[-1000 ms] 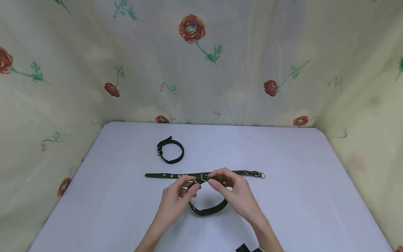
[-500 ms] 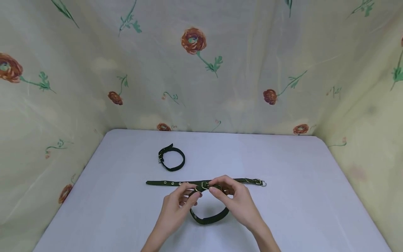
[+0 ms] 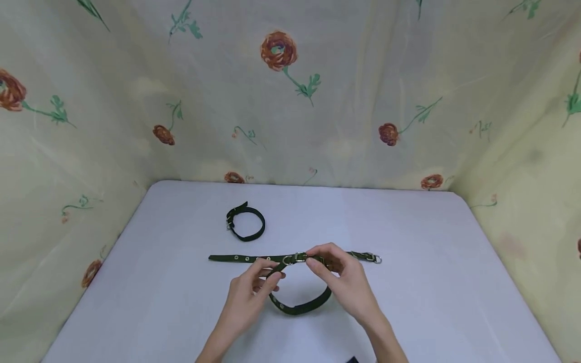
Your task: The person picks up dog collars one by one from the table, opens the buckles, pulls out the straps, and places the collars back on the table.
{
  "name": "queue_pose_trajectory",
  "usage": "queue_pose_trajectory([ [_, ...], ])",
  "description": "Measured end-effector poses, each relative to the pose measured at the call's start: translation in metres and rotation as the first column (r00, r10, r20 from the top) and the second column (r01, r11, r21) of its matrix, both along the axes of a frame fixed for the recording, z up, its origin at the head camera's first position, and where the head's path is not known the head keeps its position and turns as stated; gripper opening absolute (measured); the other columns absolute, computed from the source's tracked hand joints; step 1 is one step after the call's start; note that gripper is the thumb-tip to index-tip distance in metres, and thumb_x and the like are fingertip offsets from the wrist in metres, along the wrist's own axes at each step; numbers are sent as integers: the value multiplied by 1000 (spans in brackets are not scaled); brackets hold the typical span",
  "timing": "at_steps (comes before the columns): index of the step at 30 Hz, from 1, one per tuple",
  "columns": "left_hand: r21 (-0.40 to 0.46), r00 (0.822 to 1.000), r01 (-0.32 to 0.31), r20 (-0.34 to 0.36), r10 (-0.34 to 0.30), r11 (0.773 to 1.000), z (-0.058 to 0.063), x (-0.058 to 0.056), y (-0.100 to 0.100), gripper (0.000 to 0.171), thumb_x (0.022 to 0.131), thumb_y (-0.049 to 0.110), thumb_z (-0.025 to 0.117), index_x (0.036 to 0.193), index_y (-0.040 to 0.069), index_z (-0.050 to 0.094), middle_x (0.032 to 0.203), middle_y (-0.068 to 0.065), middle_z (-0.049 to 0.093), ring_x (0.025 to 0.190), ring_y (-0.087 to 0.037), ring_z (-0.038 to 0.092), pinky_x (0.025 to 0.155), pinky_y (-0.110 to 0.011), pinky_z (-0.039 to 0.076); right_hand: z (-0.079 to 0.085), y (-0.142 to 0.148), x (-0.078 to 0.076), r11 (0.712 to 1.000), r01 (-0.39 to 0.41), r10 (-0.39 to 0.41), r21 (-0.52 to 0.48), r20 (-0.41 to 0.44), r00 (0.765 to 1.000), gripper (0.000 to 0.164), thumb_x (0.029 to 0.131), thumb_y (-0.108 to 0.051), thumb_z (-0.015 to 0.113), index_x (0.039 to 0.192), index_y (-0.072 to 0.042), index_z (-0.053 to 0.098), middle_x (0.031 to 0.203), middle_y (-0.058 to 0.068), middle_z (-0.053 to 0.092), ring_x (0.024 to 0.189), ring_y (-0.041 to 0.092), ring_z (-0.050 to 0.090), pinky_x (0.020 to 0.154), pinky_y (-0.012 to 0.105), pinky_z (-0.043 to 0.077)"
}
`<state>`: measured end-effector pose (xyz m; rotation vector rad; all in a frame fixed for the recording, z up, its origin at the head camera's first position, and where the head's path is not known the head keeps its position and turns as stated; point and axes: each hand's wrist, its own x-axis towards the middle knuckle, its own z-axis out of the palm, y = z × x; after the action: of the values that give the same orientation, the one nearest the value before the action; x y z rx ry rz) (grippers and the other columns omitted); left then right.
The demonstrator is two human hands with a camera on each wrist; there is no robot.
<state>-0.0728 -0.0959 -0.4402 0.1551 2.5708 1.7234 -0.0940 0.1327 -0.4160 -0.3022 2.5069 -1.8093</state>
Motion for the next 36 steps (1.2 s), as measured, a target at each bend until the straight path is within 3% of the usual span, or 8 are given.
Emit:
queue_pose_trajectory([
  [6, 14, 1000, -8, 30, 8, 1000, -2, 2, -5, 22, 108, 34, 67, 121, 18, 67, 112, -5, 84, 88, -30, 81, 73, -21, 54, 1, 5, -1, 998, 48, -48, -51, 3, 999, 22, 107, -29, 70, 126, -17, 69, 120, 7, 76, 107, 11, 73, 98, 23, 56],
  [9, 20, 998, -35, 49, 34, 999, -2, 3, -10, 26, 110, 34, 64, 133, 24, 59, 113, -4, 84, 87, -26, 82, 76, -22, 51, 0, 9, -2, 995, 85, -86, -47, -30, 996, 20, 110, -26, 65, 127, -15, 65, 114, 8, 76, 103, 16, 74, 97, 23, 56],
  [12, 2, 997, -72, 38, 71, 997, -2, 5, -17, 35, 112, 34, 60, 146, 38, 51, 112, -2, 84, 84, -16, 81, 80, -23, 54, 1, 15, -3, 987, 146, -137, 67, -120, 983, 14, 112, -23, 60, 121, -17, 69, 106, 3, 79, 99, 19, 75, 90, 24, 56],
  [16, -34, 992, -130, 5, 130, 991, -3, 5, -28, 39, 114, 30, 56, 148, 47, 52, 109, 1, 84, 81, -8, 79, 79, -24, 57, 1, 25, -3, 939, 256, -208, 230, -214, 954, 18, 113, -22, 58, 112, -23, 75, 101, -4, 82, 94, 12, 74, 81, 25, 54],
  [25, -28, 968, -246, 51, 247, 969, -4, 7, -50, 22, 112, 38, 60, 128, 31, 73, 104, -4, 85, 80, -18, 81, 83, -26, 58, 0, 46, -3, 871, 328, -251, 366, -243, 937, 32, 114, -16, 47, 111, -27, 76, 97, -6, 81, 92, 12, 71, 78, 25, 50],
  [29, -81, 958, -273, 63, 279, 959, -5, 7, -56, 27, 110, 37, 64, 134, 29, 71, 103, -2, 85, 80, -17, 83, 82, -27, 54, -1, 56, 0, 853, 301, -231, 426, -209, 950, 38, 112, -10, 43, 117, -27, 77, 99, -7, 81, 79, 12, 60, 67, 25, 40],
  [33, -138, 947, -304, 65, 315, 942, -5, 9, -64, 33, 105, 29, 72, 138, 28, 70, 101, -6, 85, 83, -18, 84, 72, -24, 39, -2, 68, 2, 825, 271, -190, 496, -210, 959, 36, 106, -6, 56, 124, -29, 77, 103, -5, 83, 69, 12, 47, 61, 27, 33],
  [36, -154, 938, -331, 57, 343, 931, -6, 11, -71, 35, 102, 27, 76, 137, 24, 71, 100, -8, 85, 83, -20, 84, 69, -23, 37, -6, 77, 4, 797, 279, -170, 535, -244, 955, 39, 98, -5, 69, 126, -30, 76, 105, 0, 84, 69, 13, 52, 62, 27, 34],
])
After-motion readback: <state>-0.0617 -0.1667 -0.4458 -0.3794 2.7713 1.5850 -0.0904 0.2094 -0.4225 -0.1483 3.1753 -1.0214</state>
